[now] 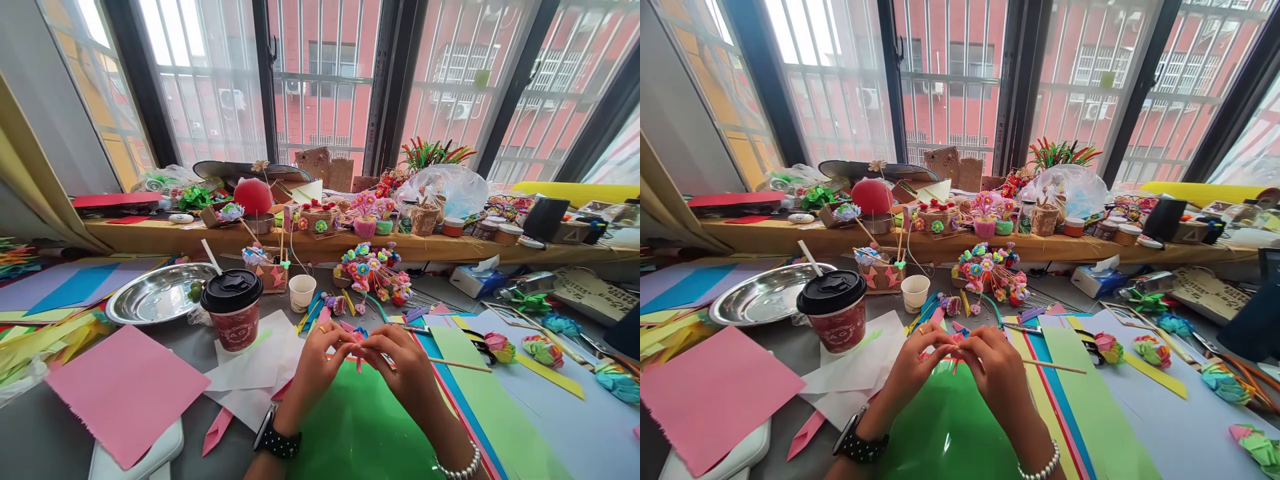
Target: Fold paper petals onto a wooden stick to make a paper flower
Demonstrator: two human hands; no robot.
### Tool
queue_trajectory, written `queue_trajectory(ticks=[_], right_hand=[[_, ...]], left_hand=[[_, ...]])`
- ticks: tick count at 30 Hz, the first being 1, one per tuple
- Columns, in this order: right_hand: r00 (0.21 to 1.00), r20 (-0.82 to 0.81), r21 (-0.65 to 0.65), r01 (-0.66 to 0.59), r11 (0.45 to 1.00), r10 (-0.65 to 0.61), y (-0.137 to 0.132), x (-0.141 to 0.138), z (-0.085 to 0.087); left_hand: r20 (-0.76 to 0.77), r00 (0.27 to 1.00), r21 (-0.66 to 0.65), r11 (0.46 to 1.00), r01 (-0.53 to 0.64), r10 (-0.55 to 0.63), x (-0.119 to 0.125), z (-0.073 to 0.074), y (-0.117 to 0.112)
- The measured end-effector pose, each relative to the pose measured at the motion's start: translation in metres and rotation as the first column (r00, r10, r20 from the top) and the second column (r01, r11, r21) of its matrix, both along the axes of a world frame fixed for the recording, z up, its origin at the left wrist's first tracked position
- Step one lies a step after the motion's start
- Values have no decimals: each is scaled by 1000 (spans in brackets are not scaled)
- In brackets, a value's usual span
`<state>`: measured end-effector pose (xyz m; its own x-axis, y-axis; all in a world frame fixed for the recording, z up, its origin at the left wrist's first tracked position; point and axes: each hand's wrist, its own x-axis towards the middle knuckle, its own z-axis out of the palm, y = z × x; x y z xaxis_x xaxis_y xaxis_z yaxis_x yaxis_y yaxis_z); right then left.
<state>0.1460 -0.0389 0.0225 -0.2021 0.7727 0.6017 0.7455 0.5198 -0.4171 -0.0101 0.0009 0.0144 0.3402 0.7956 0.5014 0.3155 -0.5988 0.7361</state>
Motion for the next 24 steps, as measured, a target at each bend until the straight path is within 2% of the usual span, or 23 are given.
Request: queue_trajectory(ticks=[5, 9, 12, 16, 20, 24], right_hand=[[971, -237, -218, -24, 976, -29, 0, 0, 3], [945, -317, -390, -51, 919, -82, 2, 3, 1], [932, -353, -466, -96, 880, -86, 4, 5, -2], [926, -363, -525, -113, 844, -102, 6, 6, -5], [911, -406, -530, -174, 830, -68, 7, 7, -7], [923, -377, -507, -140, 851, -72, 7, 7, -8]], left_hand=[[-120, 989, 80, 994, -74, 83, 0, -1, -2], [-193, 977, 125, 990, -62, 85, 1, -3, -5], [-217, 975, 127, 991, -29, 56, 2, -4, -5], [-236, 970, 158, 987, -27, 64, 2, -7, -3], [-260, 963, 173, 985, -21, 66, 2, -9, -2], [-255, 965, 148, 989, -14, 52, 1, -8, -2]])
